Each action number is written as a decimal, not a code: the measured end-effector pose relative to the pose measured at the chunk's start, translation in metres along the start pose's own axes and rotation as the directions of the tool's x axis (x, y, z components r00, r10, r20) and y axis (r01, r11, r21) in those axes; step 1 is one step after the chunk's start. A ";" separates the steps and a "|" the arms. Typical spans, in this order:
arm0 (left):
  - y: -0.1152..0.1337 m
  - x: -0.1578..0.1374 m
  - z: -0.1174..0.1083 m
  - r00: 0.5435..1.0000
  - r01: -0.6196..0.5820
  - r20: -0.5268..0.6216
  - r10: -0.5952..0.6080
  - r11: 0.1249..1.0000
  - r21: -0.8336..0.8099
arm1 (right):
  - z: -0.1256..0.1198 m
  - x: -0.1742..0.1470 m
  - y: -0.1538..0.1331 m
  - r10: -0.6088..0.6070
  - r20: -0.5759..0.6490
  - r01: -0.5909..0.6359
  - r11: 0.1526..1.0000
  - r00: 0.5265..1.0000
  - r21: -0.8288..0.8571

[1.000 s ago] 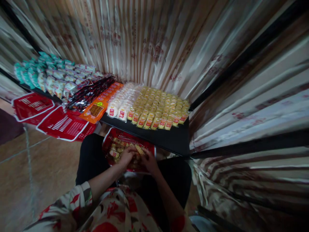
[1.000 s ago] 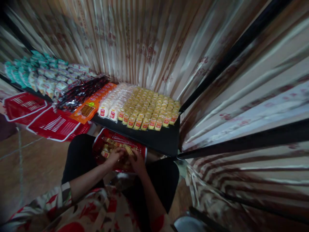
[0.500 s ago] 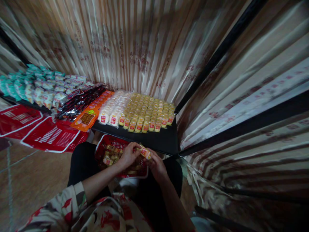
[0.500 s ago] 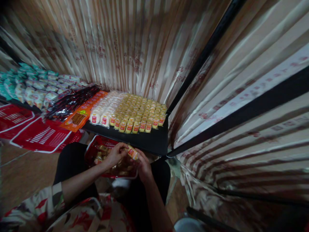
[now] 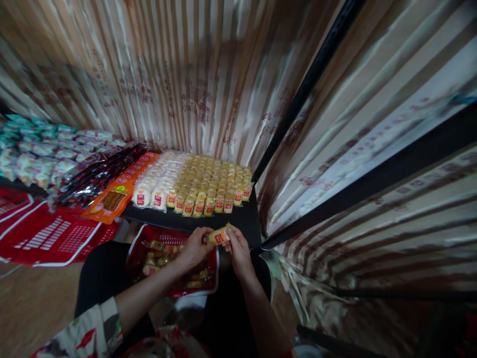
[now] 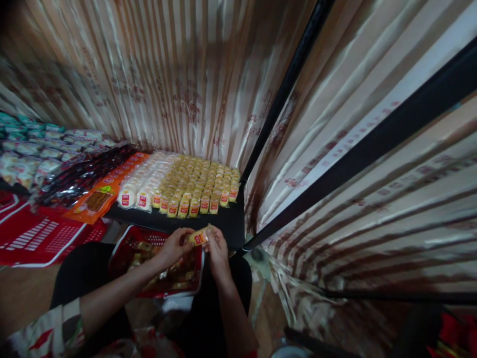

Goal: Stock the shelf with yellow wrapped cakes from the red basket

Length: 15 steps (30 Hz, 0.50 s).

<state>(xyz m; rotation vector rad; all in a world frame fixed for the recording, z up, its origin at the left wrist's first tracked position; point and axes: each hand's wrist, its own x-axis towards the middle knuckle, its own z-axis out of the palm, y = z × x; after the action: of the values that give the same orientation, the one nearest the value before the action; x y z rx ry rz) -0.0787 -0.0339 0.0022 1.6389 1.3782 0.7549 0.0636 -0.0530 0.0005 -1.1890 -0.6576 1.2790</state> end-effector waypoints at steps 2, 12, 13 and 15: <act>0.007 0.005 0.006 1.000 0.008 -0.015 -0.009 1.000 -0.005 | 0.000 0.005 0.000 -0.073 -0.031 0.072 0.997 0.997 -0.031; 0.036 0.047 0.035 1.000 0.002 0.014 -0.001 0.996 -0.084 | -0.010 0.032 0.004 -0.268 -0.230 0.249 0.962 0.935 -0.111; 0.041 0.052 0.033 0.999 -0.027 0.023 0.027 0.999 -0.019 | -0.012 0.035 0.002 -0.276 -0.242 0.253 0.960 0.930 -0.123; 0.052 0.063 0.029 0.995 -0.093 0.050 0.089 0.993 0.078 | -0.017 0.043 -0.002 -0.292 -0.239 0.264 0.954 0.926 -0.143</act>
<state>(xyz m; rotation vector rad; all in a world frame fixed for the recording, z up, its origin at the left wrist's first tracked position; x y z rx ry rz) -0.0163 0.0194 0.0302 1.7813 1.3237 0.7176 0.0893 -0.0168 -0.0127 -1.2734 -0.6819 0.8409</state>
